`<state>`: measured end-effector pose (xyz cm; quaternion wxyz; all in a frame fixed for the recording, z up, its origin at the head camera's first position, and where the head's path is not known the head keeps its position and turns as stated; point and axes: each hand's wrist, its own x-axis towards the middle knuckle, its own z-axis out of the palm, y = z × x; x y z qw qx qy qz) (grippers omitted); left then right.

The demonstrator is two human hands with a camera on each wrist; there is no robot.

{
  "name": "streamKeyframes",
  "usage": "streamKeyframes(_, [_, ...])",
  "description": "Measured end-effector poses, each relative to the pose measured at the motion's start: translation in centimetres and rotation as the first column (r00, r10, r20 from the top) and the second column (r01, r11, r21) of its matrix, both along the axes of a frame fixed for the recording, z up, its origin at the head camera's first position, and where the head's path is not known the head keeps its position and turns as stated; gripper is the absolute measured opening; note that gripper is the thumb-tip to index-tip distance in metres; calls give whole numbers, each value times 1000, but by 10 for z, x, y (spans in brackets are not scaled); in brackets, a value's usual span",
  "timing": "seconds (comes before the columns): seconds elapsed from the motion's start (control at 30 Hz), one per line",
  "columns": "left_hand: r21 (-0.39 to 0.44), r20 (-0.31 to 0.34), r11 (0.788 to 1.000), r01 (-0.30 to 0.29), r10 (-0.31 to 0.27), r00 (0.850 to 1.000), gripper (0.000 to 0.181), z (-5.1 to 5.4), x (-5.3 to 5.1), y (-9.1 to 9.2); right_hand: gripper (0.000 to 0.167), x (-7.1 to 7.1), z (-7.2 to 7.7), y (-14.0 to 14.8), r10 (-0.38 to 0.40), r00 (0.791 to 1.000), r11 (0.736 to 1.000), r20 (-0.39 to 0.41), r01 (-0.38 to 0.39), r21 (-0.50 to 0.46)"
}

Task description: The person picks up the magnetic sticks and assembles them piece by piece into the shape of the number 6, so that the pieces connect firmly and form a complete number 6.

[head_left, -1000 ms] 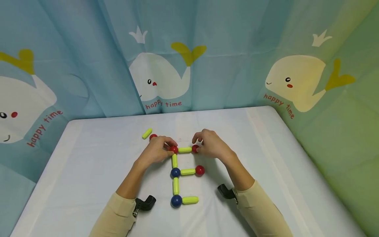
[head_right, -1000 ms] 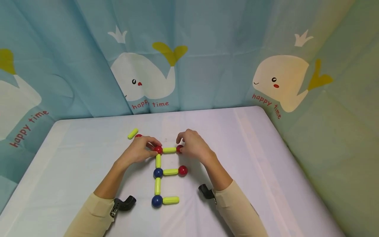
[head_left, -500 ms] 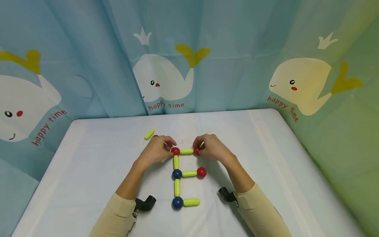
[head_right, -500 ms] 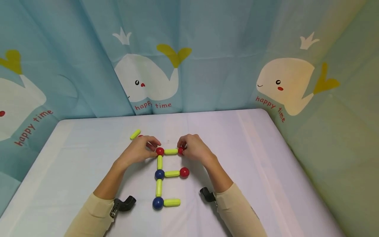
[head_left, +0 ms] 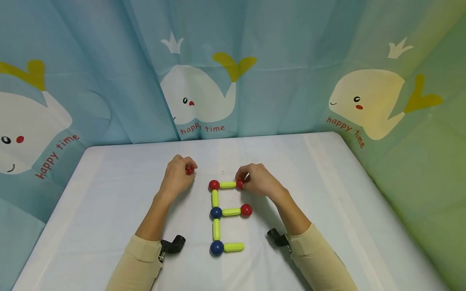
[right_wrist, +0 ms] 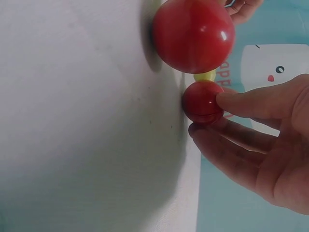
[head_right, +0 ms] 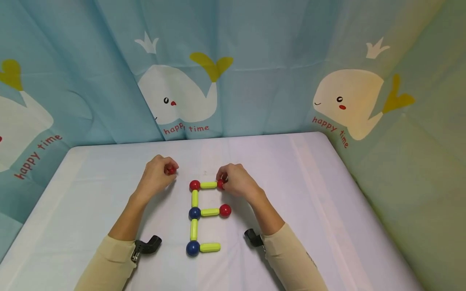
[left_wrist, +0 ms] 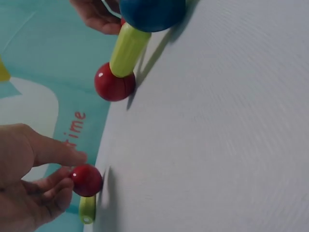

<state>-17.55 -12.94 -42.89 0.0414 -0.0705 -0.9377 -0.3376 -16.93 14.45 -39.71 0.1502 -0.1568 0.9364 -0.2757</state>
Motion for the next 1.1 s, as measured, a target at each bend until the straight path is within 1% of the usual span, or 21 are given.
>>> streamKeyframes(0.13, [4,-1,999,-43,43,999,19,-2,-1,-1,16,-1,-1,0,5,1000,1000,-2,-5,1])
streamKeyframes(0.27, [0,-13,998,-62,62,998,25,-5,-1,-2,17,0,-1,0,4,1000,1000,-5,-4,1])
streamKeyframes(0.4, [-17,-8,997,-81,81,997,30,-8,-3,-3,18,1,-1,-1,5,1000,1000,-4,-5,2])
streamKeyframes(0.6, [-50,9,995,-88,89,996,29,-6,-3,-3,18,0,0,-1,0,1000,1000,10,0,11])
streamKeyframes(0.77, [-67,7,993,-93,94,996,27,-7,-2,-4,18,1,0,-2,-6,1000,1000,26,6,8])
streamKeyframes(0.93, [-64,-1,994,-90,90,996,25,-8,-2,-6,18,1,-2,-1,2,1000,1000,24,-3,9])
streamKeyframes(1.1, [-46,11,995,-88,88,996,24,-6,-2,-7,18,0,0,-1,8,1000,1000,12,-8,4])
